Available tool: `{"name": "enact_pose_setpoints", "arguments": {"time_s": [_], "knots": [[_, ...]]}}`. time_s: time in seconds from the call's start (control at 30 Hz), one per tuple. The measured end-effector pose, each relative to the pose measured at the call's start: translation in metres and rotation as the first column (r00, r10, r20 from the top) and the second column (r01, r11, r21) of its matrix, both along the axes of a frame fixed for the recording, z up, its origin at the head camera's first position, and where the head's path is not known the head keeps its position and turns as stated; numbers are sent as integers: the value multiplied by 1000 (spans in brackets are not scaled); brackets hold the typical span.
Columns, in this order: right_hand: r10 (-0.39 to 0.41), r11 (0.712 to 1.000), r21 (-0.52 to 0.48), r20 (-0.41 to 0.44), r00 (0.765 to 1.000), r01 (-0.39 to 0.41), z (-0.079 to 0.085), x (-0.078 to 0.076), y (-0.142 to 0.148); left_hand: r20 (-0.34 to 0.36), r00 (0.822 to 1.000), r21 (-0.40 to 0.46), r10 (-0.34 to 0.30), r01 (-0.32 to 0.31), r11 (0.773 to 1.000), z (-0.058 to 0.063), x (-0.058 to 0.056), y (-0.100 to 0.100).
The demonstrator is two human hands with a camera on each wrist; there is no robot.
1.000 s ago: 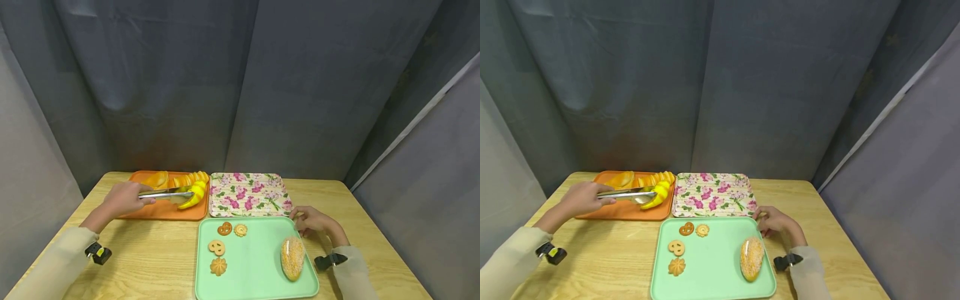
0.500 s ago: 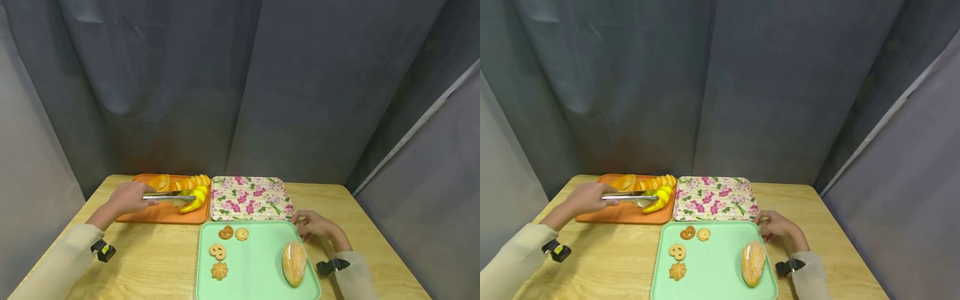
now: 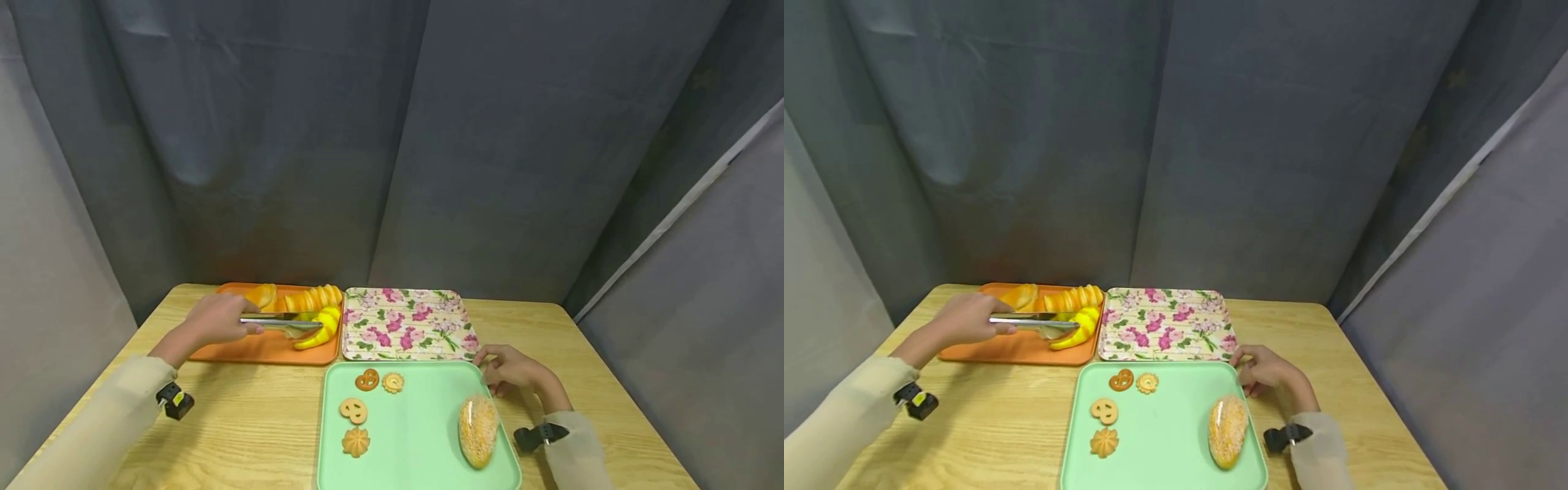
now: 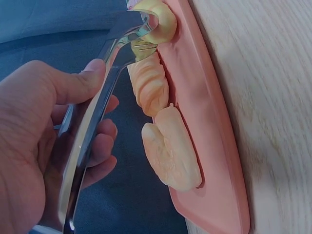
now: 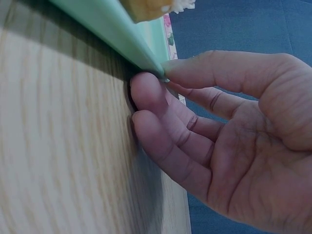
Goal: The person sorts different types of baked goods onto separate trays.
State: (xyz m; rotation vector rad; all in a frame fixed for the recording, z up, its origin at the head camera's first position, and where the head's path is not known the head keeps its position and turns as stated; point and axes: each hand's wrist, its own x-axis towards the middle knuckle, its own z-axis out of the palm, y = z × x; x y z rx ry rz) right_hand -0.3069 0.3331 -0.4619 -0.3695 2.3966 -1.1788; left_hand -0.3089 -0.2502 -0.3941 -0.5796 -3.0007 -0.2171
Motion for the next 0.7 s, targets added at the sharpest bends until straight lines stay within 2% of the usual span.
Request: {"name": "enact_pose_setpoints", "arguments": {"time_s": [0.4, 0.7], "knots": [[5, 1000, 22, -20, 1000, -5, 1, -2, 0, 17, 1000, -29, 8, -8, 1000, -2, -2, -3], [-12, 1000, 20, -12, 1000, 13, -1, 0, 0, 14, 1000, -43, 19, -19, 999, 0, 1, -3]]}}
